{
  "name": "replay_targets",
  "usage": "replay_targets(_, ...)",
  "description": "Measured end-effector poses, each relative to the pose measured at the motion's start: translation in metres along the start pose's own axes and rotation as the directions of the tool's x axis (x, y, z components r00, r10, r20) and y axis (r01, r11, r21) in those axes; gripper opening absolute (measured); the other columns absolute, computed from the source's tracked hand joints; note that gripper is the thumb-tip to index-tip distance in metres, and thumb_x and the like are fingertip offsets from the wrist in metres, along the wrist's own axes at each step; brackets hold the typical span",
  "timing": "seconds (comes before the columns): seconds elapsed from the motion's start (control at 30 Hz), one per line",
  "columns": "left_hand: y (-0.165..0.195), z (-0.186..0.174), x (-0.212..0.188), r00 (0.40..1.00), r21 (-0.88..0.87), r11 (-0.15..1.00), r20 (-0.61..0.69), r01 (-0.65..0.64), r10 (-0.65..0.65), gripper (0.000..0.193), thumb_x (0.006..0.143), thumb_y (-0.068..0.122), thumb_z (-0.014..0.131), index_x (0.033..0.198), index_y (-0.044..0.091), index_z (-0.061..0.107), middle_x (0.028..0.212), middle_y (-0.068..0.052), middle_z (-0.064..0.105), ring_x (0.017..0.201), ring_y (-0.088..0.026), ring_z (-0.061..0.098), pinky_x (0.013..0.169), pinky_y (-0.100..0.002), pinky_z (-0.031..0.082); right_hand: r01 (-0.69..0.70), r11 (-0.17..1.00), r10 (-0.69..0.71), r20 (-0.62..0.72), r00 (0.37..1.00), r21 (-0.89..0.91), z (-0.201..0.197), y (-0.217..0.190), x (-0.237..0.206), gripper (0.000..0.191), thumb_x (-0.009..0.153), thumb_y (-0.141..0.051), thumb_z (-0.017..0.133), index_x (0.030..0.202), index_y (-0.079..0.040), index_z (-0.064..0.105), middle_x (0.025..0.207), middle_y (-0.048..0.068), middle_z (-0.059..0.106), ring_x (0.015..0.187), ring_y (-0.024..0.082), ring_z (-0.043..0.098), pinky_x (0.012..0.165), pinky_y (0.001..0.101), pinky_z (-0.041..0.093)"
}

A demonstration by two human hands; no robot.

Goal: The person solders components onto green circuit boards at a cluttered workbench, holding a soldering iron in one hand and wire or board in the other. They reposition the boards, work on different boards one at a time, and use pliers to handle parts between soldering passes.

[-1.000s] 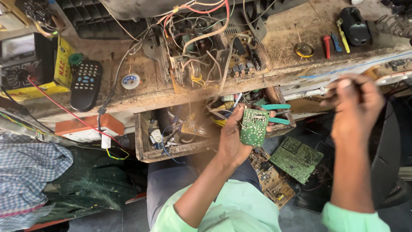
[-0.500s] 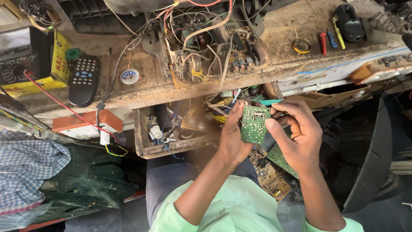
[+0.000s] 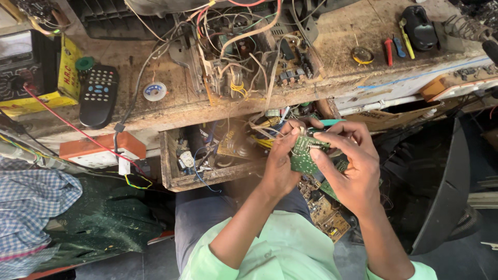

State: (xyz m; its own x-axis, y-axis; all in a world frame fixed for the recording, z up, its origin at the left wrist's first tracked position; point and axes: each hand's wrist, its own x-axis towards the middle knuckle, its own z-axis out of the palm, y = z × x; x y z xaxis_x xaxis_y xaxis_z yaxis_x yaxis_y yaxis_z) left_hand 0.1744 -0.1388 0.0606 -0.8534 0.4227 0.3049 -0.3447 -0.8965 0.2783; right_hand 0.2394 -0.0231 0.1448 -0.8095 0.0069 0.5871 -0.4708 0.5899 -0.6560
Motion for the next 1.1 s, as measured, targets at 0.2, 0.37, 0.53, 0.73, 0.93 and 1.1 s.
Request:
replay_targets(0.2, 0.004, -0.006, 0.005, 0.989, 0.088, 0.995, 0.14, -0.05, 0.037, 0.016, 0.111, 0.022, 0.061, 0.111, 0.007, 0.056, 0.129, -0.013, 0.057, 0.126, -0.026, 0.063, 0.108, -0.044, 0.053, 0.134, 0.989, -0.134, 0.003, 0.991, -0.053, -0.003, 0.003, -0.008, 0.034, 0.081, 0.002, 0.086, 0.112, -0.008, 0.076, 0.12, 0.007, 0.055, 0.105, 0.019, 0.058, 0.085, 0.0282, 0.048)
replay_targets(0.37, 0.007, -0.008, 0.009, 0.98, 0.214, 0.972, 0.189, -0.096, 0.055, 0.02, 0.112, 0.025, 0.06, 0.106, 0.006, 0.056, 0.129, -0.013, 0.055, 0.132, -0.029, 0.057, 0.11, -0.044, 0.049, 0.371, 0.919, -0.372, 0.02, 0.928, -0.134, -0.002, 0.01, -0.015, 0.038, 0.073, 0.005, 0.09, 0.106, -0.011, 0.078, 0.109, 0.003, 0.056, 0.104, 0.026, 0.057, 0.088, 0.0366, 0.051)
replay_targets(0.53, 0.009, -0.011, 0.012, 0.978, 0.226, 0.967, 0.195, -0.121, 0.077, 0.021, 0.113, 0.025, 0.06, 0.105, 0.006, 0.057, 0.131, -0.013, 0.055, 0.131, -0.029, 0.058, 0.109, -0.045, 0.05, 0.366, 0.924, -0.367, 0.008, 0.93, -0.11, 0.001, 0.017, -0.016, 0.037, 0.074, 0.005, 0.09, 0.104, -0.012, 0.077, 0.109, 0.004, 0.058, 0.105, 0.026, 0.056, 0.087, 0.037, 0.051)
replay_targets(0.73, -0.002, -0.009, 0.014, 0.994, 0.122, 0.987, 0.028, -0.107, 0.104, 0.016, 0.112, 0.022, 0.058, 0.109, 0.006, 0.057, 0.123, -0.011, 0.06, 0.121, -0.026, 0.063, 0.107, -0.042, 0.052, 0.13, 0.991, -0.132, -0.066, 0.989, -0.027, 0.011, 0.024, -0.011, 0.033, 0.087, 0.007, 0.081, 0.117, -0.003, 0.073, 0.119, 0.007, 0.062, 0.101, 0.018, 0.062, 0.088, 0.0281, 0.051)
replay_targets(0.93, -0.012, -0.003, 0.018, 0.96, 0.071, 0.996, -0.272, -0.045, 0.063, 0.013, 0.11, 0.022, 0.059, 0.11, 0.009, 0.06, 0.101, -0.003, 0.068, 0.09, -0.011, 0.067, 0.081, -0.029, 0.055, -0.101, 0.953, 0.123, -0.061, 0.99, 0.287, 0.017, 0.038, 0.006, 0.033, 0.096, 0.006, 0.074, 0.128, 0.005, 0.067, 0.128, 0.01, 0.059, 0.108, 0.01, 0.06, 0.089, 0.0209, 0.052)
replay_targets(1.1, -0.009, 0.0, 0.019, 0.955, 0.044, 0.998, -0.291, -0.042, 0.053, 0.013, 0.108, 0.023, 0.06, 0.11, 0.009, 0.06, 0.1, -0.002, 0.068, 0.089, -0.01, 0.067, 0.079, -0.028, 0.055, -0.102, 0.925, 0.129, -0.05, 0.99, 0.367, 0.016, 0.044, 0.008, 0.031, 0.097, 0.008, 0.071, 0.128, 0.007, 0.066, 0.129, 0.011, 0.057, 0.111, 0.011, 0.062, 0.093, 0.022, 0.055)
